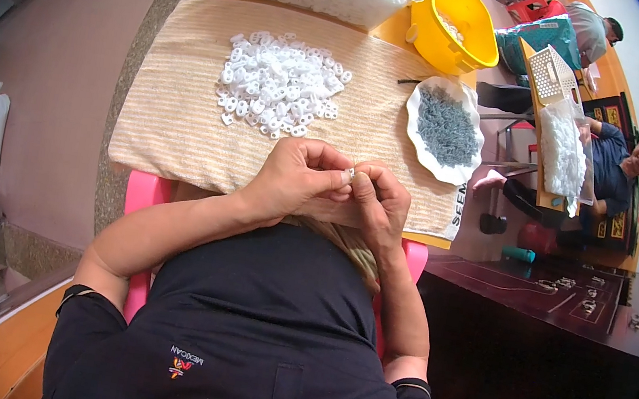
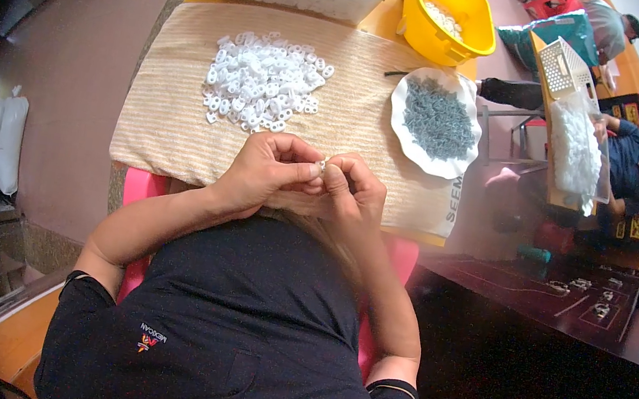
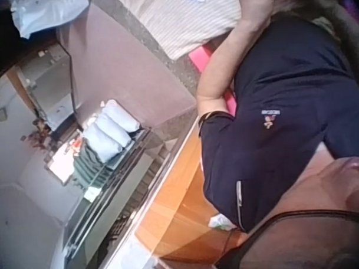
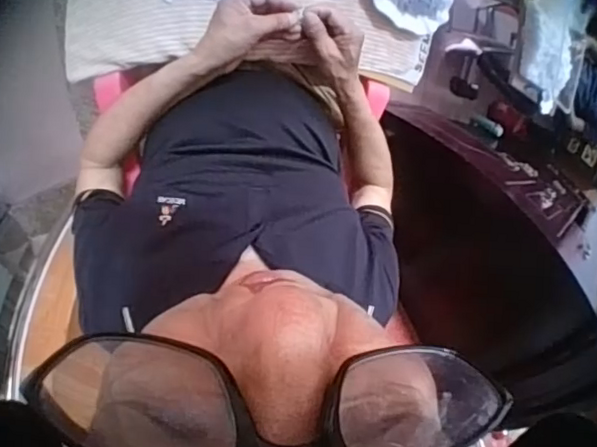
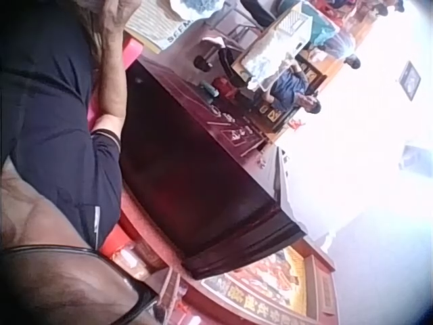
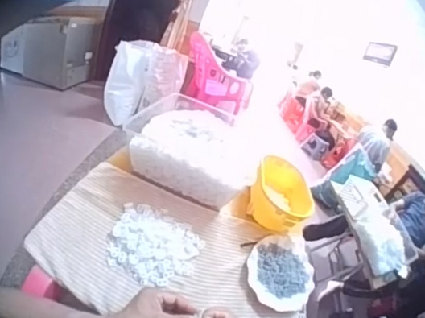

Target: Assembling small plastic parts by hand on a workbench.

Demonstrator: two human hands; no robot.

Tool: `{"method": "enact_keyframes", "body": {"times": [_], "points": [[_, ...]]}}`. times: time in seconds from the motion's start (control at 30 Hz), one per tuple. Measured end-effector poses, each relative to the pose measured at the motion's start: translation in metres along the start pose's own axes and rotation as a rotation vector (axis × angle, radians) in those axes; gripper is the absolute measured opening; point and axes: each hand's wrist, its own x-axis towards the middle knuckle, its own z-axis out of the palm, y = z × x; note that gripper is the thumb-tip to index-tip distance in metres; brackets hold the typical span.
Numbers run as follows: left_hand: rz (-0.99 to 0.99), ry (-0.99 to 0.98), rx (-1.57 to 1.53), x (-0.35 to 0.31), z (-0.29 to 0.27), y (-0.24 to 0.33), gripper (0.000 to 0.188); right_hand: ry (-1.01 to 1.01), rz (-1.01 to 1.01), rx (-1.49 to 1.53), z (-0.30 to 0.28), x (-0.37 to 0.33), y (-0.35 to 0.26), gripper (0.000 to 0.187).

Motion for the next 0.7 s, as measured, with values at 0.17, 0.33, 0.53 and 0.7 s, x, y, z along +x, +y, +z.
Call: {"method": "enact_keyframes", "body": {"times": [0.17, 0.33, 0.53, 0.7], "points": [[-0.039, 0.0, -0.048, 0.0007, 0.0, 0.0002, 0.018, -0.017, 0.011, 0.035, -0.0002, 0.0004, -0.0025, 0.015], [-0.07, 0.008, -0.074, 0.0008, 0.0001, 0.0007, 0.019, -0.011, 0.057, 0.052, 0.0015, -0.0003, -0.0053, 0.016], [-0.045, -0.01, -0.068, 0.0013, -0.0004, -0.0015, 0.018, 0.018, -0.089, -0.133, 0.0017, 0.0026, -0.0011, 0.017], [-0.038, -0.011, -0.031, 0.001, -0.0008, -0.002, 0.018, 0.027, -0.093, -0.159, 0.0029, 0.0031, -0.001, 0.017]]}}
